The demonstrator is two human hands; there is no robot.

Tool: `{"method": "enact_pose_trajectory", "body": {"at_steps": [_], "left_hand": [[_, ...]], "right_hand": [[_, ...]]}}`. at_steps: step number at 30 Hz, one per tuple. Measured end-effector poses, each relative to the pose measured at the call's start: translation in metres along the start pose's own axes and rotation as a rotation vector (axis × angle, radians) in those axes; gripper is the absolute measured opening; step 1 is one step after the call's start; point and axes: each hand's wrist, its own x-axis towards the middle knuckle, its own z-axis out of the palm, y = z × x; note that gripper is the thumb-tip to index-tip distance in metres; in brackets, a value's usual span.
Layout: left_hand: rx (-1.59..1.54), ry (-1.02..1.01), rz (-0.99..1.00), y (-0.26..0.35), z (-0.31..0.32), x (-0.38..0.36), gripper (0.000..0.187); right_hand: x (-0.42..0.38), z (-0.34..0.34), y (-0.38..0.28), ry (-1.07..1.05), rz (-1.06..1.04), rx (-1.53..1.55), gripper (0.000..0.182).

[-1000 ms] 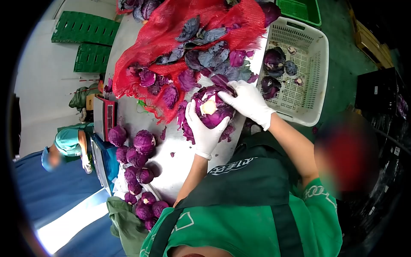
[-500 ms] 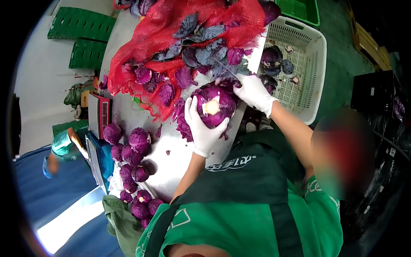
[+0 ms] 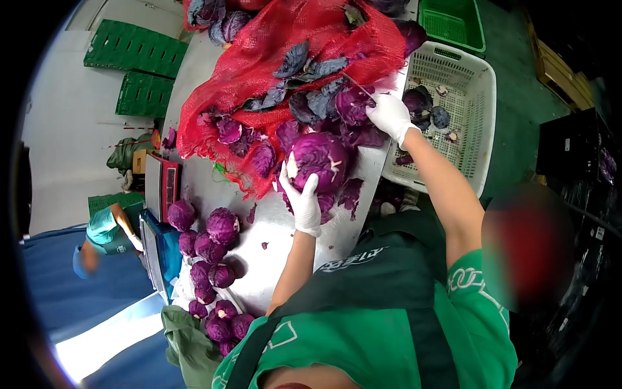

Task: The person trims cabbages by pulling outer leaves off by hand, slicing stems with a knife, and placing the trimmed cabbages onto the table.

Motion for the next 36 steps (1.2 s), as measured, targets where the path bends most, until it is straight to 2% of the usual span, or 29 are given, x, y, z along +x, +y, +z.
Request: {"method": "enact_pose_trajectory", "body": {"at_steps": [1, 3, 4, 6, 7, 8, 9, 11, 12, 13, 15, 17, 21, 24, 27, 28, 29, 31, 33, 34, 36], "left_hand": [[-0.223, -0.011, -0.119, 0.021, 0.007, -0.002, 0.083], [-0.263, 0.009, -0.19, 0.025, 0.006, -0.001, 0.082], [-0.094, 0.012, -0.149, 0.02, 0.003, 0.001, 0.082], [0.286, -0.005, -0.083, 0.031, 0.006, 0.001, 0.084], [0.228, -0.019, -0.09, 0.037, 0.011, 0.003, 0.1], [0.331, -0.056, -0.012, 0.046, 0.015, 0.003, 0.101], [0.437, -0.096, 0.065, 0.052, 0.016, 0.003, 0.102], [0.602, -0.159, 0.388, 0.054, 0.012, 0.02, 0.1], [0.727, -0.261, 0.422, 0.073, 0.016, 0.029, 0.1], [0.522, -0.378, 0.307, 0.08, 0.022, 0.036, 0.096], [1.001, -0.49, 0.406, 0.083, 0.016, 0.049, 0.089], [0.951, -0.502, 0.376, 0.083, 0.016, 0.053, 0.087], [1.031, -0.516, 0.329, 0.087, 0.021, 0.044, 0.092], [1.03, -0.423, 0.349, 0.088, 0.025, 0.036, 0.099], [1.084, -0.424, 0.411, 0.082, 0.021, 0.036, 0.097], [1.066, -0.418, 0.383, 0.083, 0.021, 0.035, 0.094], [1.063, -0.419, 0.383, 0.083, 0.019, 0.034, 0.094], [0.984, -0.4, 0.366, 0.084, 0.007, 0.029, 0.094], [0.886, -0.411, 0.328, 0.079, -0.012, 0.022, 0.097], [0.866, -0.406, 0.326, 0.075, -0.02, 0.019, 0.098], [0.821, -0.393, 0.304, 0.07, -0.037, 0.005, 0.098]], "right_hand": [[0.002, -0.003, -0.003, -0.062, 0.122, -0.018, 0.04], [-0.018, -0.008, -0.02, 0.214, -0.028, -0.092, 0.051], [-0.033, -0.022, -0.043, 0.229, -0.041, -0.058, 0.059], [-0.064, -0.023, -0.064, 0.26, -0.151, 0.084, 0.05], [-0.08, -0.021, -0.072, 0.081, -0.102, 0.332, 0.051], [-0.089, -0.014, -0.075, -0.114, -0.039, 0.404, 0.059], [-0.096, -0.005, -0.076, -0.19, -0.071, 0.322, 0.064], [-0.096, 0.017, -0.063, -0.141, -0.081, 0.579, 0.064], [-0.095, 0.016, -0.062, -0.142, -0.08, 0.584, 0.064], [-0.094, 0.016, -0.062, -0.173, -0.087, 0.648, 0.062], [-0.094, 0.016, -0.062, -0.203, -0.092, 0.713, 0.06], [-0.096, 0.018, -0.063, -0.131, -0.124, 0.65, 0.059], [-0.109, 0.017, -0.075, 0.056, -0.176, 0.315, 0.05], [-0.11, 0.029, -0.067, 0.155, -0.181, 0.248, 0.04], [-0.105, 0.024, -0.069, 0.111, -0.195, 0.263, 0.032], [-0.104, 0.021, -0.071, 0.017, -0.101, 0.389, 0.031], [-0.099, 0.024, -0.064, 0.086, -0.129, 0.354, 0.025], [-0.077, 0.016, -0.037, 0.04, 0.12, 0.323, 0.023], [-0.065, 0.036, -0.005, 0.069, 0.046, 0.291, 0.028], [-0.055, 0.034, -0.013, 0.016, 0.048, 0.3, 0.038], [-0.026, 0.037, -0.02, -0.044, 0.063, 0.233, 0.039]]}}
